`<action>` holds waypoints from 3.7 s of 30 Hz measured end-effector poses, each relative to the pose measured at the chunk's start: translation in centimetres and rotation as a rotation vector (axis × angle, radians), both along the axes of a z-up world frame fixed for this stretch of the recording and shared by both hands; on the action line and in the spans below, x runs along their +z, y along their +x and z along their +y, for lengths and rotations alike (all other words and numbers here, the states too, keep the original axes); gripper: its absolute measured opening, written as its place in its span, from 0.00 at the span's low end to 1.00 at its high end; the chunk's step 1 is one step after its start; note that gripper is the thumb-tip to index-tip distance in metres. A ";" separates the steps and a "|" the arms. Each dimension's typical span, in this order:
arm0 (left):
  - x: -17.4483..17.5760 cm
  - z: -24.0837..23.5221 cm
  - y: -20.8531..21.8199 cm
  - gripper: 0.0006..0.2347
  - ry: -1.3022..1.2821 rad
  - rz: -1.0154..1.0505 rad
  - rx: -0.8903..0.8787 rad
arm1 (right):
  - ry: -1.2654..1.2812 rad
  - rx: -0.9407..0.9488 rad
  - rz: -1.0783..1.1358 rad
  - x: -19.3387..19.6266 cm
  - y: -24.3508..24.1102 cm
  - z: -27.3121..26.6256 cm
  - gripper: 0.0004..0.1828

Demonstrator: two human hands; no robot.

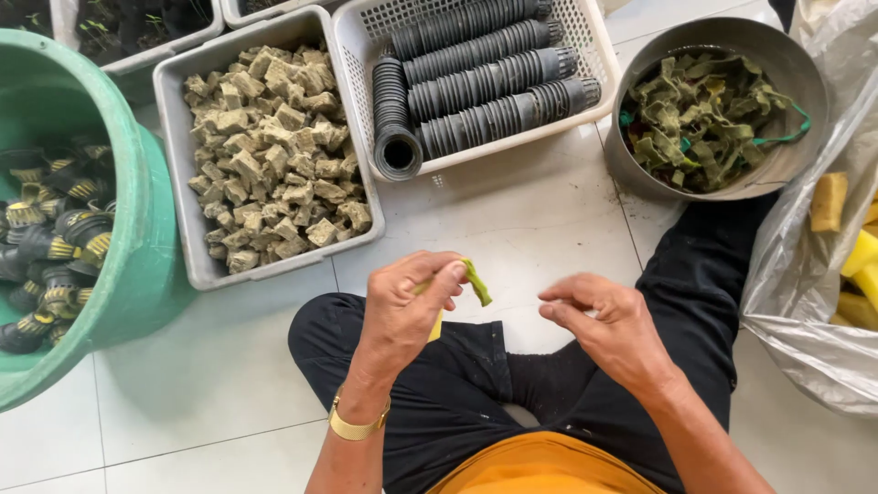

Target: The person sits on the floor and assembles hydroponic units by wrapping a green plant cutting with a yellow sponge and a grey cube. They then insert the wrapped cutting into a black plastic net cup and place the finished unit into a green bucket.

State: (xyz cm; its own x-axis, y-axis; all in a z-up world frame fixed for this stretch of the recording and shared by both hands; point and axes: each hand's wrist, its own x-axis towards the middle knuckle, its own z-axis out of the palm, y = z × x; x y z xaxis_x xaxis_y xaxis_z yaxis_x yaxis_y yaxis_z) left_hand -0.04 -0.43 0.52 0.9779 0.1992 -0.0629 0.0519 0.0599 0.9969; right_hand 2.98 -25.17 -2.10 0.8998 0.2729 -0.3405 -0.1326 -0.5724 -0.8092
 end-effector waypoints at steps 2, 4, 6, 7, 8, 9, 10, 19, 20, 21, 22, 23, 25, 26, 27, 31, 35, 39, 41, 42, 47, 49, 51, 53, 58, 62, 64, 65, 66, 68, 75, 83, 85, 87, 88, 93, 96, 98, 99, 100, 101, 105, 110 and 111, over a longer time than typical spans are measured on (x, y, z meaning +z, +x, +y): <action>1.1 -0.8 0.0 0.07 0.184 -0.030 -0.140 | 0.250 0.066 -0.231 2.1 0.1 0.5 0.12; 1.2 -1.4 0.2 0.07 0.198 -0.024 -0.185 | 0.302 0.093 -0.240 2.8 0.6 0.9 0.13; 1.4 -1.8 0.3 0.07 0.215 -0.017 -0.223 | 0.358 0.126 -0.248 3.1 1.1 1.1 0.15; 1.4 -1.9 0.4 0.07 0.305 -0.091 -0.245 | 0.359 0.135 -0.173 3.1 1.4 1.1 0.15; 1.4 -2.0 0.4 0.07 0.394 -0.162 -0.265 | 0.359 0.145 -0.096 3.0 1.7 1.0 0.15; 1.6 -2.0 0.6 0.07 0.393 -0.161 -0.260 | 0.359 0.150 -0.094 3.0 1.9 1.0 0.15; 1.8 -2.2 0.6 0.07 0.374 -0.145 -0.276 | 0.372 0.160 -0.067 2.9 2.0 0.9 0.14; 2.7 -2.9 1.2 0.11 0.392 -0.194 -0.331 | 0.579 -0.006 0.109 0.1 1.9 -0.1 0.08; 3.0 -3.0 1.3 0.15 0.359 -0.171 -0.315 | 0.607 -0.085 0.126 0.0 2.0 -0.2 0.08; 2.3 -3.1 1.2 0.15 0.359 -0.176 -0.315 | 0.607 -0.084 0.120 0.1 2.0 -0.1 0.08; 1.6 -3.2 1.0 0.14 0.283 -0.087 -0.334 | 0.628 -0.124 0.110 0.2 1.9 0.0 0.08; 1.0 -3.3 0.8 0.13 0.206 0.003 -0.353 | 0.648 -0.165 0.099 0.2 1.8 0.2 0.07; -0.3 -3.7 0.6 0.11 0.169 0.084 -0.359 | 0.652 -0.172 0.096 0.1 1.7 0.4 0.07; -0.9 -3.9 0.3 0.09 0.130 0.169 -0.367 | 0.655 -0.182 0.096 0.1 1.5 0.4 0.07; -1.6 -3.9 0.2 0.09 0.128 0.171 -0.361 | 0.653 -0.178 0.099 -0.1 1.3 0.5 0.07; -3.1 -3.9 0.2 0.08 -0.133 0.188 -0.361 | 0.659 -0.184 0.098 -0.5 1.2 0.5 0.07; -2.4 -4.3 0.1 0.07 -0.122 0.188 -0.359 | 0.645 -0.186 0.075 -0.7 0.8 0.6 0.08; 0.0 -4.9 0.3 0.09 0.132 0.193 -0.345 | 0.619 -0.208 0.058 -0.3 1.1 0.9 0.08; -0.4 -5.3 -0.3 0.08 0.432 0.034 -0.280 | 0.610 -0.223 0.058 -0.3 0.7 0.9 0.07; -0.9 -5.3 -0.2 0.08 0.426 0.042 -0.284 | 0.605 -0.228 0.066 -0.3 0.7 0.9 0.07; -3.0 -4.9 0.8 0.08 0.117 0.279 -0.354 | 0.580 -0.223 0.014 -0.4 1.3 0.5 0.06; -3.8 -4.8 0.7 0.07 -0.029 0.305 -0.389 | 0.573 -0.228 0.041 -0.2 1.2 0.4 0.06; -4.2 -4.8 0.4 0.07 -0.171 0.323 -0.416 | 0.573 -0.229 0.062 -0.1 0.8 0.3 0.06; -3.8 -4.5 0.9 0.06 -0.264 0.338 -0.457 | 0.588 -0.213 0.027 0.1 0.9 0.5 0.06; -4.3 -4.8 1.0 0.07 -0.260 0.348 -0.427 | 0.505 -0.203 0.030 -0.1 1.2 0.7 0.07; -5.0 -4.4 1.4 0.08 -0.267 0.342 -0.333 | 0.334 -0.176 -0.020 1.4 0.7 1.1 0.09; -5.9 -3.9 1.5 0.08 -0.320 0.327 -0.239 | 0.258 -0.122 -0.027 1.4 -0.5 0.9 0.10; -6.3 -3.7 1.6 0.08 -0.373 0.323 -0.162 | 0.180 -0.088 -0.028 1.4 -1.0 0.7 0.10; -6.5 -3.6 1.6 0.08 -0.379 0.315 -0.147 | 0.178 -0.071 -0.032 0.9 -1.3 0.6 0.10; -7.1 -3.6 1.5 0.08 -0.394 0.318 -0.096 | 0.211 -0.048 0.111 -0.3 -2.0 0.1 0.11; -8.1 -4.1 1.2 0.09 -0.366 0.309 -0.038 | 0.344 -0.143 0.177 -3.1 -3.4 0.1 0.08; -9.7 -4.4 0.7 0.09 -0.464 0.296 0.022 | 0.359 -0.085 0.105 -3.1 -3.8 0.3 0.05; -9.6 -4.4 0.7 0.09 -0.454 0.305 0.023 | 0.357 -0.069 0.089 -2.9 -3.8 0.4 0.05; -9.7 -4.4 0.7 0.09 -0.445 0.316 0.025 | 0.354 -0.053 0.075 -2.8 -3.8 0.5 0.04; -9.8 -4.4 0.8 0.09 -0.443 0.314 0.027 | 0.350 -0.057 0.086 -2.8 -3.7 0.6 0.04; -9.2 -4.3 0.6 0.09 -0.434 0.313 0.016 | 0.297 -0.050 0.124 -2.8 -3.6 0.6 0.04; -8.6 -4.2 0.4 0.09 -0.424 0.310 -0.026 | 0.177 -0.026 0.142 -1.9 -3.0 0.9 0.09; -8.2 -4.1 0.2 0.09 -0.432 0.287 -0.141 | 0.214 -0.095 0.135 -1.7 -2.5 0.6 0.15; -7.5 -4.0 0.1 0.09 -0.424 0.274 -0.151 | 0.221 -0.101 0.120 -1.6 -1.9 0.6 0.15; -6.9 -4.1 0.0 0.08 -0.415 0.299 -0.233 | 0.310 -0.148 0.094 -1.3 -1.6 0.4 0.16; -6.3 -4.2 -0.1 0.08 -0.405 0.325 -0.316 | 0.400 -0.194 0.068 -1.2 -1.2 0.1 0.17; -5.3 -4.9 -0.2 0.08 -0.444 0.304 -0.456 | 0.521 -0.163 0.082 -1.5 -0.3 -2.2 0.18; -4.7 -4.7 -0.3 0.09 -0.419 0.279 -0.546 | 0.709 -0.051 0.121 -1.0 -0.2 -2.5 0.13; -4.7 -4.8 -0.3 0.09 -0.419 0.279 -0.540 | 0.709 -0.046 0.124 -0.9 -0.3 -2.3 0.13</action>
